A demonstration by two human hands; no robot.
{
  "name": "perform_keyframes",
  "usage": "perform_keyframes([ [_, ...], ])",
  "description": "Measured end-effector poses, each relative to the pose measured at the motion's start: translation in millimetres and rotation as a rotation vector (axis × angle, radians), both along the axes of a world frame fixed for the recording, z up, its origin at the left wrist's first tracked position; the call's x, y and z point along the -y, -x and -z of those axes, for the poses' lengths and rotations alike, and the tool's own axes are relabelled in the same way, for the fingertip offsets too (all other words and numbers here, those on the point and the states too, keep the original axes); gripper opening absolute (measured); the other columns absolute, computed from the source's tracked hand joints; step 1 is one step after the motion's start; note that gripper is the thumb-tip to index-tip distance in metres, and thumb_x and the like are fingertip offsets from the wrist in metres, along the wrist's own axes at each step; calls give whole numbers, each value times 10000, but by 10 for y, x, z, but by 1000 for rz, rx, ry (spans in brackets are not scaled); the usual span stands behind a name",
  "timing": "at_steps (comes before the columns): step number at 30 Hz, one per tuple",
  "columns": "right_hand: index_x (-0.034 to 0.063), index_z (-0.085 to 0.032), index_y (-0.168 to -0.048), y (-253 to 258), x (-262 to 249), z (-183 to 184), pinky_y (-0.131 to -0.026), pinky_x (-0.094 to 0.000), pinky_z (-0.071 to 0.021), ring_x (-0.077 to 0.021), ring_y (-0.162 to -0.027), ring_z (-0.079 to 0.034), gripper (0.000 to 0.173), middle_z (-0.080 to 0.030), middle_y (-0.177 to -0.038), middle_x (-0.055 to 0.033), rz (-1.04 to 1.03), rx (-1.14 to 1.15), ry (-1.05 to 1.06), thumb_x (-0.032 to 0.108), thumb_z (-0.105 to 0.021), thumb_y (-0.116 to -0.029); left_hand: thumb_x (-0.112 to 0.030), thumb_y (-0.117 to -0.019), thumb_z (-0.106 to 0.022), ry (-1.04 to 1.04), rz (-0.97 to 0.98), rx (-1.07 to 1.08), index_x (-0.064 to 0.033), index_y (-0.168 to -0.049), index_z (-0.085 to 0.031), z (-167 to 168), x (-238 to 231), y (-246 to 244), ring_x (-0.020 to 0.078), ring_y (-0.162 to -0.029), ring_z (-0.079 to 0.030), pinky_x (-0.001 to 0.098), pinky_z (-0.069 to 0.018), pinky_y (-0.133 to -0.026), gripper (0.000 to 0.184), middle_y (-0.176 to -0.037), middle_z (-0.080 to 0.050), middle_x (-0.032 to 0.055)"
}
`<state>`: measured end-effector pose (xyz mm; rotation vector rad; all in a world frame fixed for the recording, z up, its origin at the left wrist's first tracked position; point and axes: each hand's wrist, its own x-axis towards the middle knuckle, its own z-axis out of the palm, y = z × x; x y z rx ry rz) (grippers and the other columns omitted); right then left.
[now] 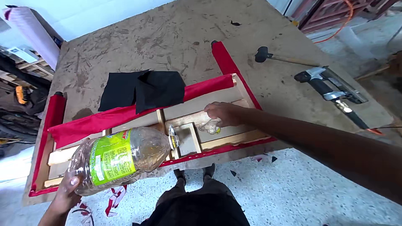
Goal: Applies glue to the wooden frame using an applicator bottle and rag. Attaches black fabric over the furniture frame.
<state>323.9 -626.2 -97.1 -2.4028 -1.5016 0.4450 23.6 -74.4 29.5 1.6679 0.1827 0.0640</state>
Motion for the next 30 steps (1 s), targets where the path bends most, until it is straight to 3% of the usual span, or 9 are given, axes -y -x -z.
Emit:
perform_keyframes([
  [3, 163, -673, -933, 86, 107, 4, -956, -487, -517, -221, -1066, -640, 183, -684, -1028, -3, -15, 9, -37, 214, -812, -825, -635, -788, -770, -132, 23, -12, -351, -1339, -589, -272, 91, -118, -35, -1032, -673, 200, -566, -904, 646, -1141, -721, -173],
  [5, 153, -642, -1058, 143, 184, -90, -873, -482, -565, -221, -946, -676, 267, -683, -978, -27, 81, -44, -57, 221, -800, -853, -629, -755, -799, -229, 24, -24, -331, -1366, -553, -463, 164, -239, -31, -1030, -672, 200, -572, -891, 723, -1144, -714, -170],
  [8, 265, -542, -1406, 255, 410, -243, -916, -529, -569, -232, -1046, -684, 541, -687, -1182, -47, 379, -273, -200, 247, -756, -909, -631, -770, -788, -310, 98, -30, -323, -1439, -486, -737, 345, -414, -33, -1072, -658, 190, -564, -914, 796, -1206, -690, -170],
  [11, 249, -528, -1462, 600, 601, -294, -975, -427, -578, -174, -1121, -675, 507, -670, -1290, -46, 657, -726, -553, 187, -661, -977, -623, -773, -790, -316, 133, -27, -372, -1408, -525, -878, 477, -483, -56, -1054, -659, 164, -563, -891, 733, -1192, -697, -194],
  [13, 170, -507, -1491, 952, 627, -235, -871, -478, -640, -277, -1041, -723, 498, -675, -1278, -121, 842, -956, -830, 156, -626, -1008, -626, -759, -798, -325, 139, -21, -380, -1403, -535, -927, 533, -490, -55, -1051, -660, 160, -563, -887, 738, -1191, -697, -192],
  [15, 165, -479, -1523, 1275, 580, -122, -939, -503, -596, -284, -1143, -673, 540, -636, -1350, -114, 993, -1055, -998, 231, -620, -1005, -623, -750, -806, -335, 131, -30, -377, -1412, -521, -984, 572, -474, -53, -1055, -661, 159, -564, -889, 762, -1195, -697, -191],
  [21, 169, -549, -1444, 1674, 347, -91, -921, -452, -601, -234, -1095, -688, 563, -691, -1246, -84, 1143, -1031, -1113, 333, -742, -941, -634, -739, -810, -351, 90, -43, -397, -1275, -610, -1135, 682, -476, -81, -979, -667, 135, -559, -847, 620, -1078, -719, -218],
  [25, 232, -568, -1422, 1463, 465, -72, -912, -516, -581, -229, -1074, -671, 573, -668, -1238, -68, 1168, -506, -692, 326, -793, -903, -645, -700, -833, -425, 97, -33, -352, -1353, -554, -1202, 730, -509, -65, -1028, -662, 146, -557, -881, 768, -1138, -703, -209],
  [30, 205, -576, -1420, 1124, 704, -124, -914, -535, -556, -273, -1074, -643, 559, -642, -1229, -101, 1024, -283, -491, 334, -777, -914, -672, -725, -801, -398, 125, -16, -330, -1417, -519, -1076, 719, -462, -36, -1046, -667, 168, -567, -887, 821, -1178, -701, -173],
])
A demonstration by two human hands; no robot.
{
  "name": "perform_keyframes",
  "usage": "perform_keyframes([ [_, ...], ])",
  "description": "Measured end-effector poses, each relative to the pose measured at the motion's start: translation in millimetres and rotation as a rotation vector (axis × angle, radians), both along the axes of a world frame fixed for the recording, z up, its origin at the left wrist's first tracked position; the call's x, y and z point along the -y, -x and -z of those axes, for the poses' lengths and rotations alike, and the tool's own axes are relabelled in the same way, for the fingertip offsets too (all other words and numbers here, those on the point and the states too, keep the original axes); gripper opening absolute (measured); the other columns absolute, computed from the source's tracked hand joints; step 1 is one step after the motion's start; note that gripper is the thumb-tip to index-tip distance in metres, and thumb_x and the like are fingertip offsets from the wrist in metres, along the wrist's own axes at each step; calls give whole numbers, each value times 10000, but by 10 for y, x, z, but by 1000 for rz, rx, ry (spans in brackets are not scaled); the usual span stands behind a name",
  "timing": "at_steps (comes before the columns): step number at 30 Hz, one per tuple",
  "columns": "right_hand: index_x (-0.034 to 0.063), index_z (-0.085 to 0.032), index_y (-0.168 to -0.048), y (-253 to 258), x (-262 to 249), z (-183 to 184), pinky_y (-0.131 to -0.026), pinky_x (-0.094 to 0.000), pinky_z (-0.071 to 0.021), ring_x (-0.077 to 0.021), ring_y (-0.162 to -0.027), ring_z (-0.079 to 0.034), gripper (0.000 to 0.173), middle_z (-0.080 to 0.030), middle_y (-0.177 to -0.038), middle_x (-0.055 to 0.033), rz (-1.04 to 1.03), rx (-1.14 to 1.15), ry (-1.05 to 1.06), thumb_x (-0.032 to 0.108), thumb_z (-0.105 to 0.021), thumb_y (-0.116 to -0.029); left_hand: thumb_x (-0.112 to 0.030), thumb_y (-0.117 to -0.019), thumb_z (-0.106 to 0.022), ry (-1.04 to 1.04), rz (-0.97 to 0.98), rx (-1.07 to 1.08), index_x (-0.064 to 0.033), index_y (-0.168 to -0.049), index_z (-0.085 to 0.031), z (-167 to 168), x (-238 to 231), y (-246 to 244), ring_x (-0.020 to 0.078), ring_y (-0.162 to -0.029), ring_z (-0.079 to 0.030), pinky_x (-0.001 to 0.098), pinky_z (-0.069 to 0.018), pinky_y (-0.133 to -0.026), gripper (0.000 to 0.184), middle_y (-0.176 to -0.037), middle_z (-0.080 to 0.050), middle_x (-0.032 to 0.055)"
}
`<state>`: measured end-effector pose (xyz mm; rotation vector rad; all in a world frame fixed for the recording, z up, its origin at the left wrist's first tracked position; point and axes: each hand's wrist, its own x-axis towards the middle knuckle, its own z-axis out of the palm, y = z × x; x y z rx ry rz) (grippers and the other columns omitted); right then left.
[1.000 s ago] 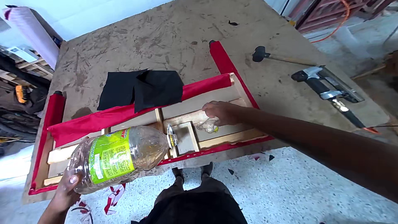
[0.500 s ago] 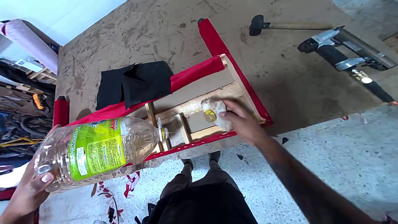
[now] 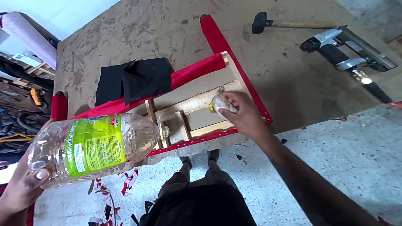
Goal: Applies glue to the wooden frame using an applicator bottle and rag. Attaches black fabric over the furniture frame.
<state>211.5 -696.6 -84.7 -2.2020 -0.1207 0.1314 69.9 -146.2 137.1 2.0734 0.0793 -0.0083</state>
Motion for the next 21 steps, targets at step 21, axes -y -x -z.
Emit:
perform_keyframes([
  [21, 276, -662, -1344, 78, 676, -889, -773, -565, -557, -260, -918, -652, 427, -659, -1083, -75, -219, -256, 456, 392, -723, -938, -686, -724, -793, 192, -61, 7, -333, -1407, -528, 995, -648, 186, -54, -1041, -658, 166, -562, -879, 814, -1179, -694, -185],
])
